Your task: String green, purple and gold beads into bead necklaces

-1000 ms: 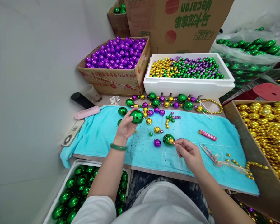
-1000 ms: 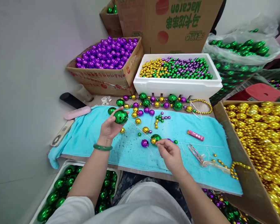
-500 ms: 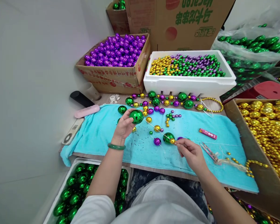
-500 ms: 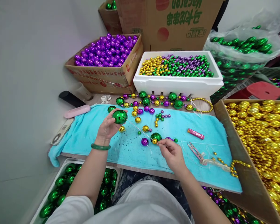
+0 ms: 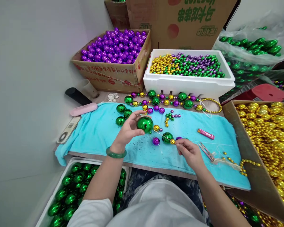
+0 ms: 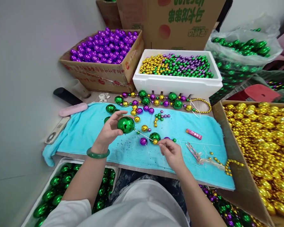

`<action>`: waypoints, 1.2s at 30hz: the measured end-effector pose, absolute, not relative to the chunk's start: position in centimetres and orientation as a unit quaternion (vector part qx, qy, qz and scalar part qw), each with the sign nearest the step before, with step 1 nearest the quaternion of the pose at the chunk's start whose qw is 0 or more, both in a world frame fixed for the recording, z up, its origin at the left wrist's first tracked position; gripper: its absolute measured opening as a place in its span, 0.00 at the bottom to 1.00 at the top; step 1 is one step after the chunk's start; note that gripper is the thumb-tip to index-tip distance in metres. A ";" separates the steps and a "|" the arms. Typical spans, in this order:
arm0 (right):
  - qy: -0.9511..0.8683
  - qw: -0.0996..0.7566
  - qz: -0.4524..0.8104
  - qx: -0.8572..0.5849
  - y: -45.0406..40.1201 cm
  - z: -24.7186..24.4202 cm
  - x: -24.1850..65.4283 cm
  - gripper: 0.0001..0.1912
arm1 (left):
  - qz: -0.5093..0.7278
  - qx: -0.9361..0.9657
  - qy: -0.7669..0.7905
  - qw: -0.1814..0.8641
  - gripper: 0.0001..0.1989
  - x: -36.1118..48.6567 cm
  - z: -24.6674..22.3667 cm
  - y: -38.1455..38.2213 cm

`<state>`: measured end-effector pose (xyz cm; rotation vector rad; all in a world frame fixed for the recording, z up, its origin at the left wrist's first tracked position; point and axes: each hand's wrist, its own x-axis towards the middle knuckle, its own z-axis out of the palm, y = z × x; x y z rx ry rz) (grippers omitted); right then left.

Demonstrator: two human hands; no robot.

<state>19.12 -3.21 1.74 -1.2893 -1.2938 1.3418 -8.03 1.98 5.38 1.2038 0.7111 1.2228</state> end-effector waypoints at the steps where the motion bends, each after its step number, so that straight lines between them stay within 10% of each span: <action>1: -0.517 0.427 0.538 -0.510 -3.2 1.4 19.0 0.12 | 0.522 0.529 0.300 0.597 0.36 -7.7 5.5 1.7; 27: -0.443 0.425 0.661 -0.431 -3.4 -1.6 18.5 0.17 | 0.361 0.668 0.405 0.510 0.46 -1.7 5.1 -2.2; 36: -0.394 0.485 0.637 -0.452 -4.3 0.9 20.9 0.21 | 0.276 0.722 0.600 0.206 0.14 -5.7 0.7 1.7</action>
